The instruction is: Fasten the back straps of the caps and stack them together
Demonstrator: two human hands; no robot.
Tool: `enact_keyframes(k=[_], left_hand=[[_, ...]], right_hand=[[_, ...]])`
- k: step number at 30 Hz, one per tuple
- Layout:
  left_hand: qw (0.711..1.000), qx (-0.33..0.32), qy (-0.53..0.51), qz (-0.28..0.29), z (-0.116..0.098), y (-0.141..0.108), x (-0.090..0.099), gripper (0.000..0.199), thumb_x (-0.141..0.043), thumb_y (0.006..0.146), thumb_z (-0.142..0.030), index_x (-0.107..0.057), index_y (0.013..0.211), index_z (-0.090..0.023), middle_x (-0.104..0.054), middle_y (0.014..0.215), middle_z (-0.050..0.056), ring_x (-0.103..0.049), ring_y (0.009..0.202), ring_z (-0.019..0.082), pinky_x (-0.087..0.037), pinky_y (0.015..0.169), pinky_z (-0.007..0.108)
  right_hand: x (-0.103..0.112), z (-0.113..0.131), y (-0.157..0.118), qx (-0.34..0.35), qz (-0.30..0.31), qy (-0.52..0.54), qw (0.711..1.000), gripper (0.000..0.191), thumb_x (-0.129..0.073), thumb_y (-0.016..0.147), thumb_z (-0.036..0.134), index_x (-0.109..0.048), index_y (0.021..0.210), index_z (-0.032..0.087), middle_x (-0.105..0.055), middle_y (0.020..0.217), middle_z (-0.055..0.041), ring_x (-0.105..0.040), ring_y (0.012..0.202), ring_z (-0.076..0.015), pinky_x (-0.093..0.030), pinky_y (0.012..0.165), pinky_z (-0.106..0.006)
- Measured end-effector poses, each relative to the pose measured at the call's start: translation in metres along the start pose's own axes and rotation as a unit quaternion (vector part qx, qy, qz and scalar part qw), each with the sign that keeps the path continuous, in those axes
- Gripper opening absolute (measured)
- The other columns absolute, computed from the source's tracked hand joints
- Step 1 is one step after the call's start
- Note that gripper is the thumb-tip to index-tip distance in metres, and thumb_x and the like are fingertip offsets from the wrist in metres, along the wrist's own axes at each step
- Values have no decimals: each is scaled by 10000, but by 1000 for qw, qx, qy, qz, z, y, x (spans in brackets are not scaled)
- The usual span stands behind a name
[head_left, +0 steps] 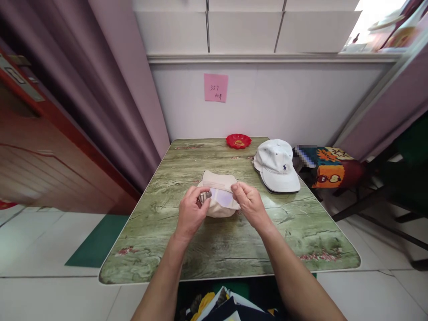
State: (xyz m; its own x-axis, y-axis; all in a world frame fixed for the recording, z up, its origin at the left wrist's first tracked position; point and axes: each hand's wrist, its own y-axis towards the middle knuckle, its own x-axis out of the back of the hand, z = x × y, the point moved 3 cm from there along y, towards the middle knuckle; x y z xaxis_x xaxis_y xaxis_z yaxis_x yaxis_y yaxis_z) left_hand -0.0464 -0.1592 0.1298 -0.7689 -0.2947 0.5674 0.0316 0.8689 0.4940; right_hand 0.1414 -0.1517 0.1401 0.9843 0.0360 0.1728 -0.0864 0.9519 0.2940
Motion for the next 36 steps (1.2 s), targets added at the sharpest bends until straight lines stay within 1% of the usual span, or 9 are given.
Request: enact_keyframes(k=[5, 9, 13, 17, 20, 22, 31, 33, 36], left_hand=[[997, -54, 61, 1, 2, -3, 2, 207, -592, 864, -203, -672, 1054, -224, -629, 1112, 84, -612, 1004, 233, -469, 826, 309], [988, -66, 139, -12, -2, -6, 10, 211, -627, 876, -270, -704, 1072, -272, -590, 1300, 77, -620, 996, 238, -453, 825, 311], [991, -58, 109, -51, -15, -5, 20, 186, -648, 863, -280, -721, 1032, -247, -650, 1084, 84, -611, 947, 232, -446, 853, 319], [994, 59, -81, -40, -12, -4, 16, 199, -681, 830, -302, -706, 1011, -222, -623, 799, 20, -567, 674, 155, -468, 668, 271], [947, 166, -273, -28, -2, -5, 7, 252, -730, 771, -311, -681, 985, -186, -627, 718, 0, -582, 639, 144, -486, 614, 257], [912, 211, -350, -27, 2, -5, 4, 296, -773, 713, -298, -677, 957, -159, -652, 717, 8, -602, 650, 143, -497, 608, 254], [802, 341, -487, -55, 6, -6, 1, 396, -901, 513, -221, -662, 815, -128, -701, 714, 2, -645, 603, 110, -533, 660, 243], [789, 349, -503, -51, 7, -6, -2, 362, -900, 519, -226, -677, 785, -124, -712, 735, 13, -658, 646, 110, -535, 705, 237], [794, 330, -507, -51, 6, -4, -3, 308, -881, 564, -241, -696, 780, -122, -736, 840, 42, -673, 765, 119, -529, 795, 235]], right_hand=[[-1, 21, 3, 25, 35, -46, 998, 326, -447, 960, 400, -532, 717, 200, -565, 670, 16, -497, 617, -117, -370, 609, -235], [-6, 21, 0, 28, 14, -103, 994, 224, -523, 924, 349, -631, 797, 199, -644, 705, 9, -550, 624, -127, -384, 612, -240], [-9, 21, -1, 49, -34, -161, 985, 168, -586, 892, 317, -716, 863, 216, -723, 811, -7, -618, 682, -148, -409, 636, -248], [-10, 22, -1, 58, -58, -163, 983, 160, -615, 877, 325, -743, 861, 230, -753, 859, -12, -659, 731, -169, -438, 655, -258], [-11, 21, -1, 53, -67, -152, 985, 166, -621, 871, 335, -750, 859, 231, -756, 840, -11, -661, 717, -168, -445, 644, -257], [-14, 18, -2, 44, -65, -148, 986, 173, -618, 868, 340, -752, 851, 232, -757, 823, -10, -661, 702, -169, -444, 630, -258], [-25, 13, -7, 25, -52, -140, 989, 166, -616, 871, 342, -736, 818, 240, -751, 832, 0, -647, 720, -166, -434, 631, -249], [-25, 13, -7, 19, -54, -137, 989, 174, -609, 870, 342, -732, 808, 236, -742, 806, 0, -638, 706, -164, -427, 623, -246], [-25, 13, -6, 11, -52, -126, 991, 190, -605, 864, 354, -727, 789, 229, -725, 762, 5, -617, 673, -156, -418, 610, -241]])
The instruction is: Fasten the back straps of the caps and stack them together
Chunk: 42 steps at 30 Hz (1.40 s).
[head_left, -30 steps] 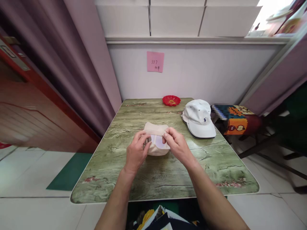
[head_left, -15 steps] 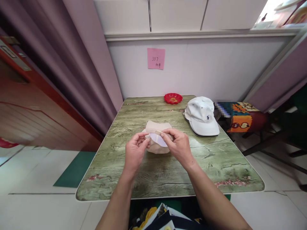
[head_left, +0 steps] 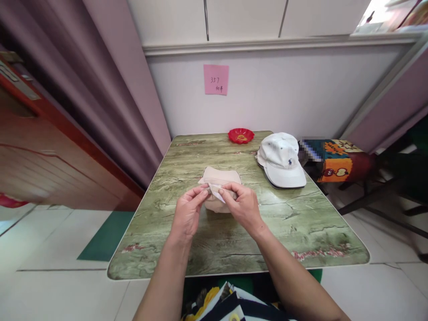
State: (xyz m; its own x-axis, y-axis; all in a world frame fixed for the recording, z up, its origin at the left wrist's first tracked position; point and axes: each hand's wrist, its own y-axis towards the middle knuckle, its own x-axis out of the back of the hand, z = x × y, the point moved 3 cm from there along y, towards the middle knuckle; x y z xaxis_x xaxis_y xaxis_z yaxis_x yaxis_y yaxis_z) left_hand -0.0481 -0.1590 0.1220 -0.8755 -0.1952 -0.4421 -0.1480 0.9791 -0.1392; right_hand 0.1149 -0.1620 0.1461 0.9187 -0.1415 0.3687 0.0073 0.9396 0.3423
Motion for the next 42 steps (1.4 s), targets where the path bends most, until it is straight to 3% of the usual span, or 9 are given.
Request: enact_keyframes(k=[6, 12, 17, 24, 30, 36, 42], left_hand=[[998, -11, 26, 51, -4, 1, -13, 242, -845, 638, -267, -672, 747, -137, -726, 826, 40, -678, 798, 150, -546, 843, 302], [998, 36, -12, 43, 5, 1, -18, 229, -844, 617, -223, -721, 780, -120, -727, 818, 43, -664, 739, 115, -544, 754, 235], [997, 55, -22, 41, 8, 1, -17, 192, -825, 634, -205, -710, 762, -121, -719, 789, 38, -661, 712, 115, -549, 737, 244], [998, 44, -17, 43, 7, -1, -18, 230, -840, 630, -240, -703, 771, -121, -713, 785, 36, -660, 716, 124, -562, 747, 265], [999, 28, -1, 40, 4, -5, -22, 287, -871, 590, -272, -687, 743, -113, -699, 744, 28, -658, 683, 125, -568, 715, 256], [998, -9, 38, 40, 0, -10, -24, 282, -848, 635, -301, -675, 753, -111, -684, 724, 25, -646, 657, 120, -565, 695, 250], [995, -34, 82, 50, 0, -11, -26, 259, -824, 661, -308, -676, 760, -119, -680, 730, 21, -637, 651, 120, -560, 693, 259]], right_hand=[[1, -2, 0, -10, -26, 7, 1000, 208, -601, 859, 367, -709, 774, 211, -698, 722, 12, -543, 573, -126, -403, 581, -236], [5, -4, -4, 18, -67, -5, 998, 171, -588, 851, 315, -678, 755, 205, -692, 750, -9, -585, 655, -148, -413, 597, -240], [4, -8, -6, 18, -56, -13, 998, 177, -582, 855, 321, -675, 751, 211, -679, 728, -7, -591, 667, -154, -408, 592, -239], [3, -11, -8, 17, -42, -30, 999, 179, -602, 854, 315, -665, 723, 213, -677, 701, 5, -579, 640, -140, -386, 577, -234], [5, -7, -10, 58, -52, -52, 996, 130, -617, 840, 260, -671, 734, 210, -697, 738, 4, -606, 660, -139, -410, 638, -243], [7, -2, -11, 106, -50, -97, 988, 123, -599, 845, 218, -659, 739, 205, -697, 740, -6, -622, 688, -144, -397, 652, -242], [9, 1, -10, 111, -37, -122, 986, 122, -603, 844, 226, -666, 740, 214, -702, 749, -6, -623, 689, -145, -386, 640, -243]])
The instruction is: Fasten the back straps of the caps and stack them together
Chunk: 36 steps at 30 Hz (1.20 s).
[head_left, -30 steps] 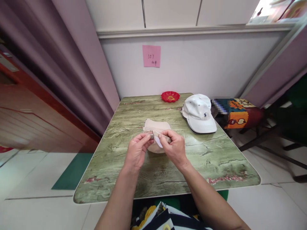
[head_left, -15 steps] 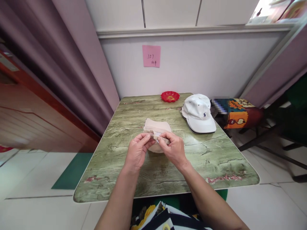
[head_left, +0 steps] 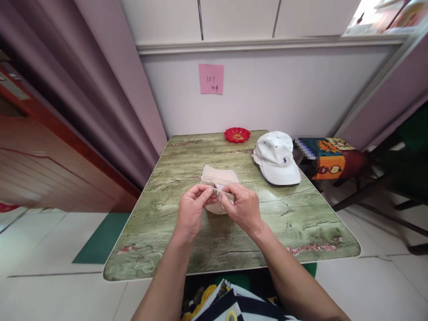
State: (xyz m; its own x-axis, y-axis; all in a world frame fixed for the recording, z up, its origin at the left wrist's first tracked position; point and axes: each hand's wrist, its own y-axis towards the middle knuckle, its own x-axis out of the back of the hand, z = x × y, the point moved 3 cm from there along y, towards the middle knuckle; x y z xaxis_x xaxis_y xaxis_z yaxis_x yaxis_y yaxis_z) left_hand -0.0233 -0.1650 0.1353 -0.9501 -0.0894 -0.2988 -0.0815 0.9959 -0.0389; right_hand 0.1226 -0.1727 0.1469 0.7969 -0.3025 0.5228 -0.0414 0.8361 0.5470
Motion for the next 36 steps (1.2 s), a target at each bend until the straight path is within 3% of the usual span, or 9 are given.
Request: enact_keyframes(k=[9, 21, 27, 31, 36], left_hand=[[999, -7, 31, -1, -2, 3, 9, 248, -805, 689, -321, -679, 776, -127, -665, 689, 9, -627, 610, 116, -532, 642, 238], [999, 26, 14, 35, -1, 2, 9, 281, -842, 641, -304, -718, 817, -124, -690, 742, 24, -630, 618, 120, -537, 647, 253], [999, 27, -1, 17, -2, 4, 13, 271, -847, 633, -302, -708, 780, -121, -676, 707, 17, -624, 607, 113, -531, 635, 239], [999, 34, -21, 1, -2, 7, 19, 287, -860, 616, -300, -700, 775, -124, -671, 705, 10, -622, 601, 110, -534, 629, 240], [998, 48, -29, 17, -2, 5, 15, 289, -861, 615, -299, -699, 772, -117, -668, 715, 16, -624, 612, 111, -539, 637, 240]], right_hand=[[3, -10, 0, -40, 23, 23, 999, 125, -638, 844, 308, -715, 901, 227, -748, 833, -1, -638, 658, -146, -404, 619, -250], [3, -5, 3, -45, 33, 48, 997, 96, -616, 826, 238, -697, 778, 225, -735, 790, 9, -645, 692, -151, -406, 643, -249], [3, -12, 0, -61, 56, 78, 994, 125, -632, 834, 283, -719, 907, 230, -756, 879, 2, -659, 702, -149, -432, 649, -245], [3, -21, -1, -95, 78, 120, 985, 139, -605, 837, 259, -722, 895, 213, -748, 823, -2, -652, 678, -141, -432, 607, -228], [1, -20, 1, -81, 51, 124, 988, 138, -594, 836, 256, -719, 825, 199, -727, 771, -3, -620, 645, -134, -424, 599, -229]])
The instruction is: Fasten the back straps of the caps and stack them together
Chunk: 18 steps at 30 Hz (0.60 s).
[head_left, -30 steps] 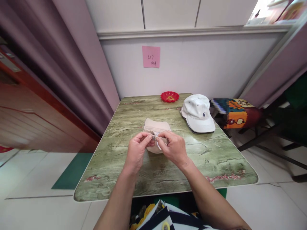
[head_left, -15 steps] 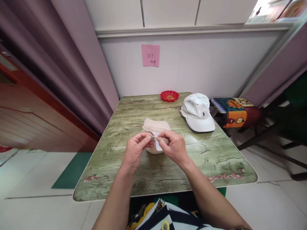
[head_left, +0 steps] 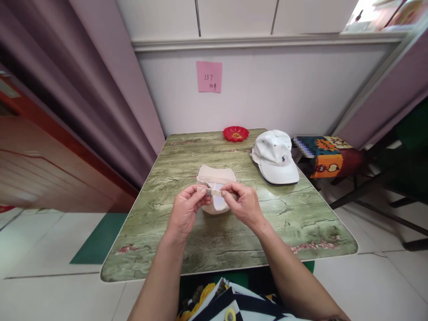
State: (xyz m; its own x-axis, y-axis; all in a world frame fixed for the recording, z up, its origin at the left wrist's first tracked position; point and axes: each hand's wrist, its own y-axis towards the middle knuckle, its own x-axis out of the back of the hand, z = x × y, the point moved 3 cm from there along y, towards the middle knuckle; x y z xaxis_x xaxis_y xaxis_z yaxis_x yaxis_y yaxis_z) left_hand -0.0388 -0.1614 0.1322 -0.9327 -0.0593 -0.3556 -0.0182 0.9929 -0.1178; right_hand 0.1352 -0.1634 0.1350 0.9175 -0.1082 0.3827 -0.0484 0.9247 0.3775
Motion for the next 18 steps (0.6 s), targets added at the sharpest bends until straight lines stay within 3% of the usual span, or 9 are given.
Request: enact_keyframes(k=[14, 18], left_hand=[[999, 19, -42, -13, 5, -2, -8, 372, -891, 567, -238, -677, 847, -122, -678, 682, 4, -628, 566, 98, -540, 591, 211], [997, 40, -68, -6, 8, -2, -10, 328, -892, 562, -219, -662, 775, -121, -663, 657, -9, -633, 564, 97, -547, 587, 204]], right_hand=[[-4, 7, 1, 21, -2, -1, 1000, 145, -578, 853, 246, -718, 830, 213, -745, 808, -3, -659, 716, -150, -450, 659, -237], [-4, 7, 1, 25, -4, 0, 1000, 141, -581, 853, 232, -718, 824, 209, -746, 815, -3, -667, 735, -152, -457, 677, -239]])
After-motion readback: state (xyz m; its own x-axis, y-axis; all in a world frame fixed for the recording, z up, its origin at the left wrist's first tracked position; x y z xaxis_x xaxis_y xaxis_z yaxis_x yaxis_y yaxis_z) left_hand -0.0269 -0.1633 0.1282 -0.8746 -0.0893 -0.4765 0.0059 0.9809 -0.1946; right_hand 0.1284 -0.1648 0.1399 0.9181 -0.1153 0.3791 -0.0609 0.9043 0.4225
